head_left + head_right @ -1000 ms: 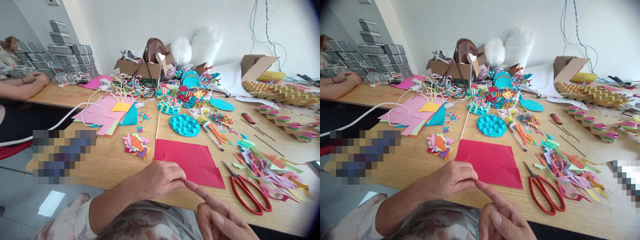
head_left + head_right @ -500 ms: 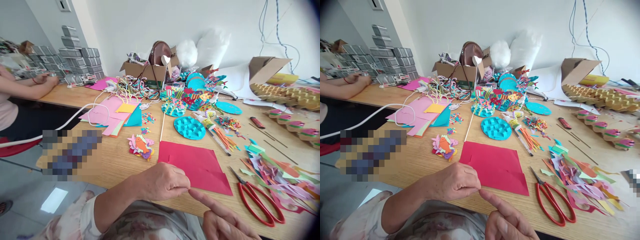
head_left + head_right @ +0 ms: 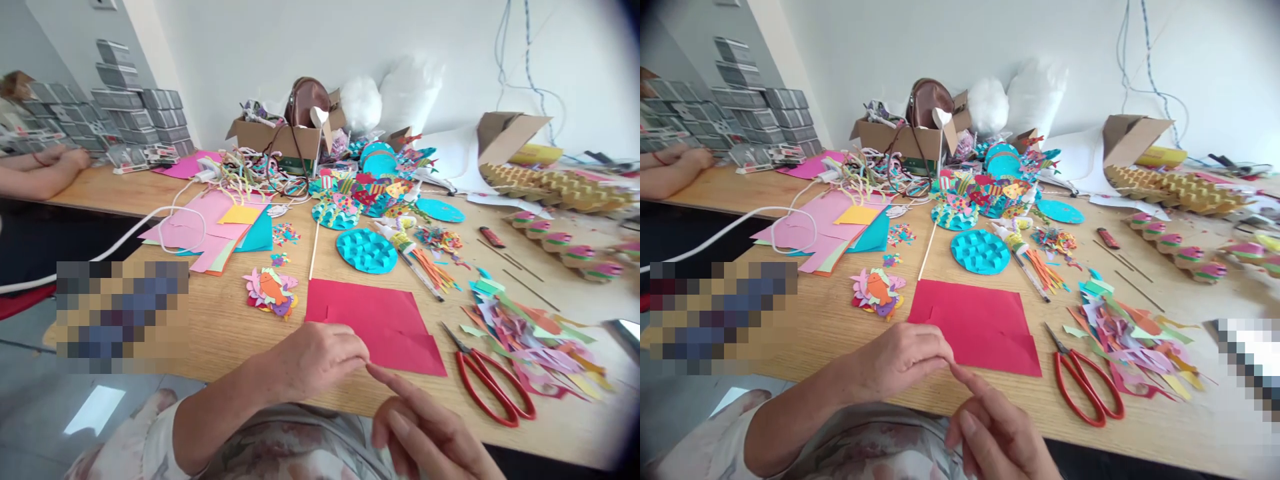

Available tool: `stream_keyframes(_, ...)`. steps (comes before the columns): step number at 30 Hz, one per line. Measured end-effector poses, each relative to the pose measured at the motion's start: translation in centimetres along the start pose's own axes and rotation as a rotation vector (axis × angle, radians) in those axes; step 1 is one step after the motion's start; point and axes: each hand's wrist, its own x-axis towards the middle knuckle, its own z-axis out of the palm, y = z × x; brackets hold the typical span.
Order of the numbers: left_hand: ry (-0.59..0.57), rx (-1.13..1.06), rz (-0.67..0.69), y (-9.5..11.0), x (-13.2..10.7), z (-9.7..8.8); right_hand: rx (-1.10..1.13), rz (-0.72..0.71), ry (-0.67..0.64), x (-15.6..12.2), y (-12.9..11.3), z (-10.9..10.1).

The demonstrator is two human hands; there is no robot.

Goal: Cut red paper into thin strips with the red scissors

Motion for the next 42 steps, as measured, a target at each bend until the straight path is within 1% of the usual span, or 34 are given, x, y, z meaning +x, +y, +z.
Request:
stream_keyframes(4, 0.121, -0.242, -0.212, -0.1, -0.1, -0.2, -0.462, -0.302, 0.102, 0.5, 0.0, 0.9)
stream_keyframes(6, 0.137, -0.363, -0.313, -0.2, -0.2, -0.3, -0.666, -0.397, 0.14, 0.9, 0.1, 1.0)
stream_keyframes(8, 0.114, -0.472, -0.362, -0.4, -0.3, -0.3, -0.839, -0.458, 0.152, 1.2, 0.1, 0.9)
stream_keyframes(12, 0.007, -0.566, -0.368, -0.5, -0.5, -0.4, -1.093, -0.526, 0.131, 1.5, -0.2, 0.4)
stream_keyframes(17, -0.063, -0.58, -0.375, -0.5, -0.8, -0.5, -1.27, -0.501, 0.024, 1.4, -0.6, -0.1)
stream_keyframes(21, -0.071, -0.519, -0.404, -0.7, -0.6, -0.5, -1.421, -0.49, -0.01, 1.4, -1.0, -0.5)
stream_keyframes(23, -0.092, -0.569, -0.439, -0.7, -0.3, -0.6, -1.492, -0.499, -0.014, 1.4, -1.4, -0.8)
stream_keyframes(25, -0.123, -0.68, -0.508, -0.6, -0.1, -0.7, -1.553, -0.497, -0.011, 1.3, -1.8, -1.0)
stream_keyframes(28, -0.134, -0.779, -0.593, -0.4, 0.3, -0.7, -1.622, -0.463, 0.006, 1.2, -2.1, -1.2)
stream_keyframes(34, -0.079, -0.76, -0.634, -0.1, 0.5, -0.2, -1.679, -0.381, 0.038, 1.0, -2.4, -0.9)
stream_keyframes(38, -0.065, -0.772, -0.608, -0.2, 0.4, -0.2, -1.669, -0.358, 0.036, 1.2, -2.1, -0.8)
stream_keyframes(42, -0.122, -0.811, -0.509, -0.2, 0.4, -0.8, -1.643, -0.37, 0.04, 1.3, -1.8, -0.9)
